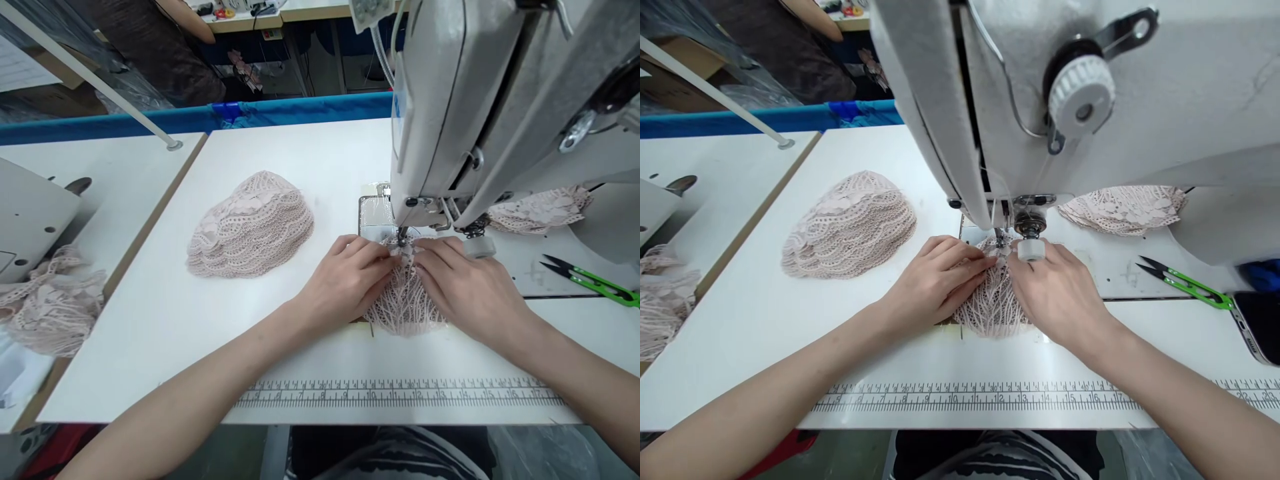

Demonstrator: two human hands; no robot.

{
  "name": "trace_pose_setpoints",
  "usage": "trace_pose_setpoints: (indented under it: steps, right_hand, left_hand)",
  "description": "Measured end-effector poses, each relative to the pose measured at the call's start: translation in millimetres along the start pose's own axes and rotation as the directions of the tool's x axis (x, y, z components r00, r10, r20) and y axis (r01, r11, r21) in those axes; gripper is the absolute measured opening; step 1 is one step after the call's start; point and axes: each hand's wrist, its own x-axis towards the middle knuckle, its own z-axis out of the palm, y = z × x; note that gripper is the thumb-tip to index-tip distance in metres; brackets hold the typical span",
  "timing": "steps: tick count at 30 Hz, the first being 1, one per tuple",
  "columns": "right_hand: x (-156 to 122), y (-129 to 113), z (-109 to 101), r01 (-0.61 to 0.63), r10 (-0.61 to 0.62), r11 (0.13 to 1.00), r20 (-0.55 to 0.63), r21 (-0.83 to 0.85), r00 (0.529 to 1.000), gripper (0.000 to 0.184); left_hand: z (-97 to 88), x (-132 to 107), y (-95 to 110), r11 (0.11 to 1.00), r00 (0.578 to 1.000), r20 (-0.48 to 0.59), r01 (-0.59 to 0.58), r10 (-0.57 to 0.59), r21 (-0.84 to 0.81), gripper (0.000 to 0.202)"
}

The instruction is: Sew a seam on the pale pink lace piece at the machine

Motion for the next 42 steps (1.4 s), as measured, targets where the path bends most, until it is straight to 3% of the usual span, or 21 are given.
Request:
trace_pose_setpoints:
  steps: [8,23,42]
  right_hand:
    - [2.4,7.4,3.3,-0.064,0.064,0.996,-0.006,-0.068,0.998,0.034]
    - [2.1,12.8,7.5,-0.023,0.020,0.995,-0.028,-0.101,0.999,0.038]
    - [2.2,13.7,8.4,-0.028,0.029,0.990,-0.001,-0.136,1.000,0.038]
  left_hand:
    - [4.3,-1.5,12.2,0.996,1.000,0.000,0.019,-0.019,0.082,0.030]
    - [-0.1,0.0,18.8,0.967,0.999,0.040,-0.033,0.023,0.253,0.035]
    - [3.8,1.0,17.5,0.969,0.999,0.043,0.022,-0.033,0.248,0.040]
